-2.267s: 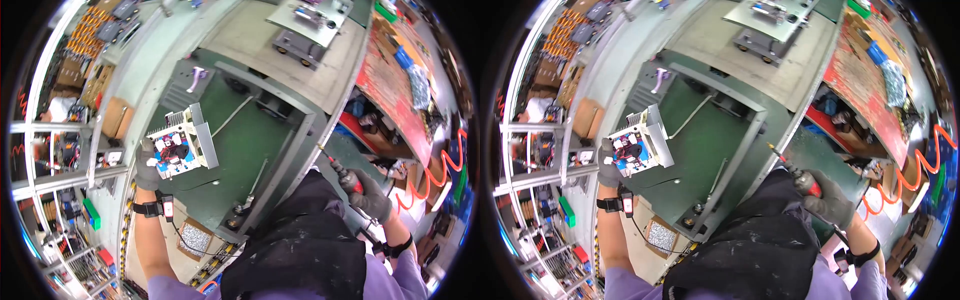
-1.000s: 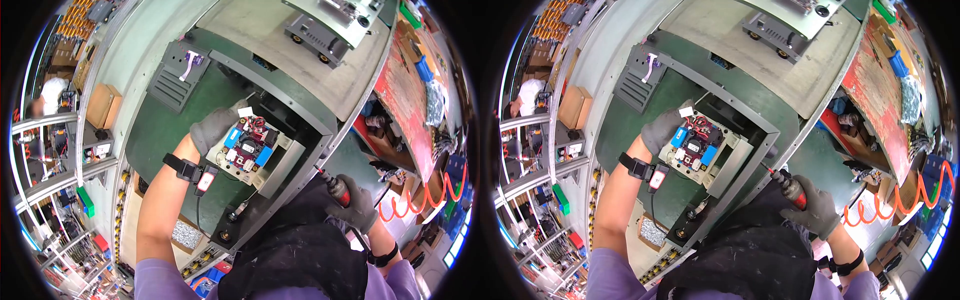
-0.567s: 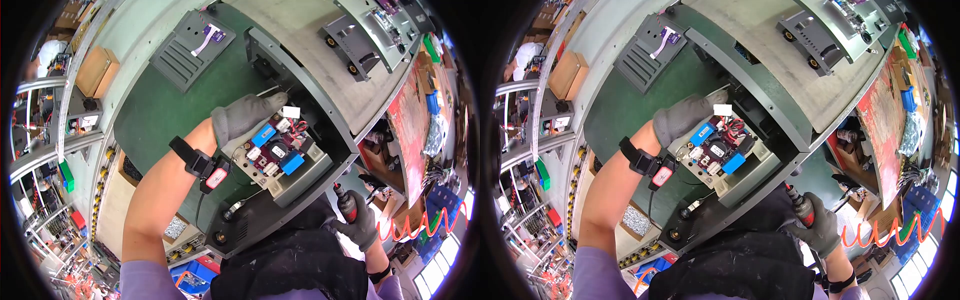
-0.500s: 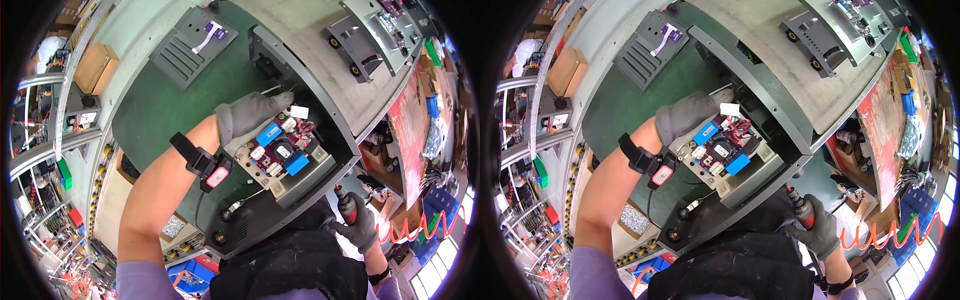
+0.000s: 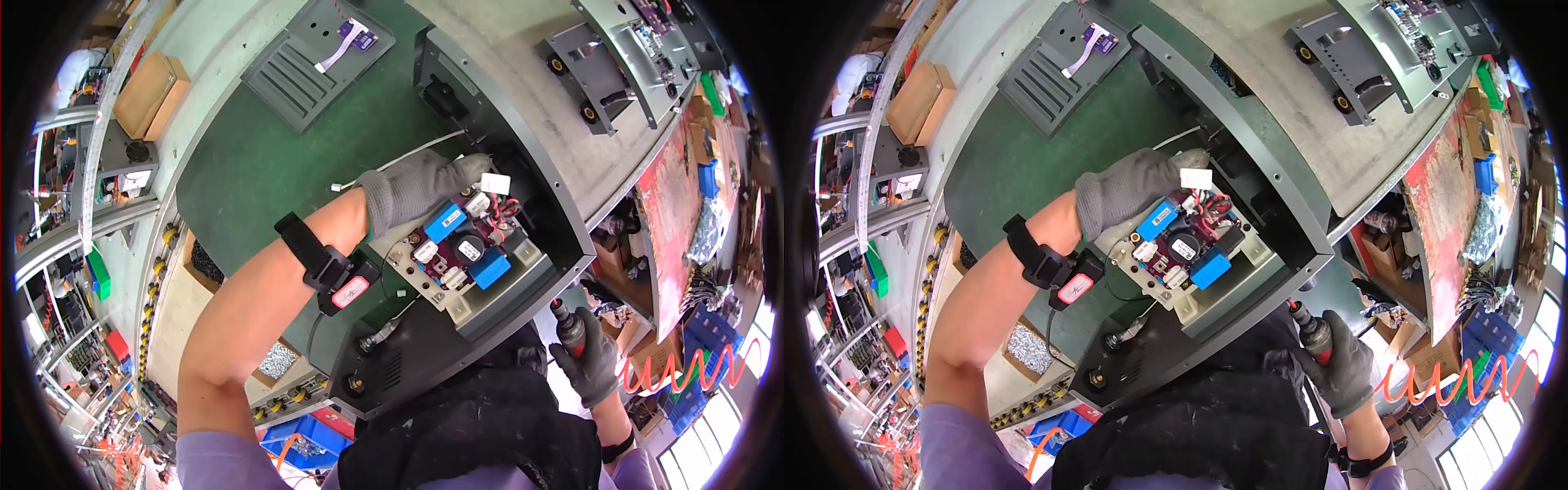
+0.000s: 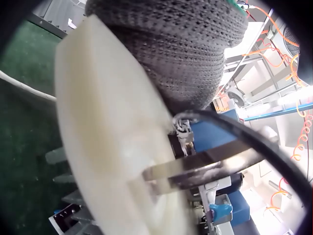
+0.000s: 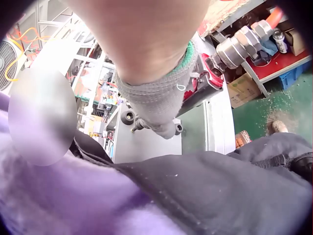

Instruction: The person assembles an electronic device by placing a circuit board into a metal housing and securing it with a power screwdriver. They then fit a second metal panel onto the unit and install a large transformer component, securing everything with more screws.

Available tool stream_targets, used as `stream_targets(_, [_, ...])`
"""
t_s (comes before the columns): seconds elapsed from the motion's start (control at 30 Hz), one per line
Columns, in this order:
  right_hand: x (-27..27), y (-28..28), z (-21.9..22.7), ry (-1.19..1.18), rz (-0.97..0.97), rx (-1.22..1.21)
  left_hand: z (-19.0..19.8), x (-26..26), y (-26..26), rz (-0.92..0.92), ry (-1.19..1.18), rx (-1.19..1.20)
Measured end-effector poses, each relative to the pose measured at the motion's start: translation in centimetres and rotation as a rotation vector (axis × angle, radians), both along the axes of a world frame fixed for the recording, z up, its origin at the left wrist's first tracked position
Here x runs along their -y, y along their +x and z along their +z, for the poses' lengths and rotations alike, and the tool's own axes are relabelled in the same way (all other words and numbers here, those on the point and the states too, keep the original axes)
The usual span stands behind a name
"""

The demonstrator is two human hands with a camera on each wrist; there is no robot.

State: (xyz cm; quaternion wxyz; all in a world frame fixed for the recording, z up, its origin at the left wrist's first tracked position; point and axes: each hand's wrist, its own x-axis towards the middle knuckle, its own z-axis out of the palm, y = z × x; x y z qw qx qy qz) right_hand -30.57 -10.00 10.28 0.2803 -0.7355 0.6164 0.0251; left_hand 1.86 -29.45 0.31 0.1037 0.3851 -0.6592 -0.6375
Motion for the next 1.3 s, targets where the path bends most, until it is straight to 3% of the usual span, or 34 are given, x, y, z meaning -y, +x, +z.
stream_targets(0.07, [0.0,0.0,-0.4,-0.068,0.032,-0.013,0.5,-0.4,-0.4,0.064,0.044,0.037])
stream_targets(0.13, [0.2,-0.2,-0.3,-0.138,0.061,-0.027,0.2,-0.4,0.2,-0.162,-0.696,0.196])
stream_targets(0.2, [0.2,-0.6,-0.2,-0.179,0.108,-0.026,1.2,-0.3,1.5,-0.169,-0.272,0.121])
stream_targets(0.27, [-0.2,-1.1,0.2,-0.188,0.076,-0.009,3.9,-0.9,2.9,0.545,0.452,0.026])
stream_targets(0.33, [-0.8,-1.2,0.5,-0.174,0.054,0.105,4.2,-2.0,7.3,0.713,0.482,-0.404])
stream_targets(0.43, [-1.0,-0.7,0.3,-0.131,0.025,0.114,9.6,-5.9,6.9,0.833,0.435,-0.351])
stream_targets(0.53, [-1.5,-1.3,-0.5,-0.183,0.03,0.106,11.5,-9.7,4.9,0.845,0.516,-0.41])
stream_targets(0.57, [-1.9,-1.8,-0.5,-0.16,0.004,0.115,12.7,-10.8,3.7,0.934,0.517,-0.334])
stream_targets(0.67, [-2.9,-2.2,1.0,-0.129,-0.051,0.159,13.5,-13.6,2.2,0.887,0.511,-0.328])
stream_targets(0.8, [-3.5,0.2,4.7,-0.04,-0.108,0.404,13.5,-15.1,-2.7,0.862,0.514,-0.305])
stream_targets(0.87, [-3.4,1.2,5.7,0.023,-0.038,0.498,14.2,-15.8,-4.7,0.855,0.509,-0.267])
stream_targets(1.0, [-4.3,1.7,5.2,0.086,-0.078,0.532,14.0,-16.8,-6.9,0.851,0.441,-0.282])
stream_targets(1.07, [-4.4,1.7,5.4,0.139,-0.081,0.531,13.6,-17.3,-7.3,0.906,0.463,-0.426])
stream_targets(1.13, [-4.7,1.6,5.4,0.155,-0.066,0.529,14.0,-17.5,-7.9,0.924,0.452,-0.384])
stream_targets(1.2, [-5.1,1.5,5.1,0.126,-0.065,0.54,14.3,-17.6,-8.3,0.853,0.229,-0.183])
stream_targets(1.3, [-4.9,1.4,5.5,0.183,-0.077,0.526,14.6,-17.8,-8.7,0.767,0.109,-0.11])
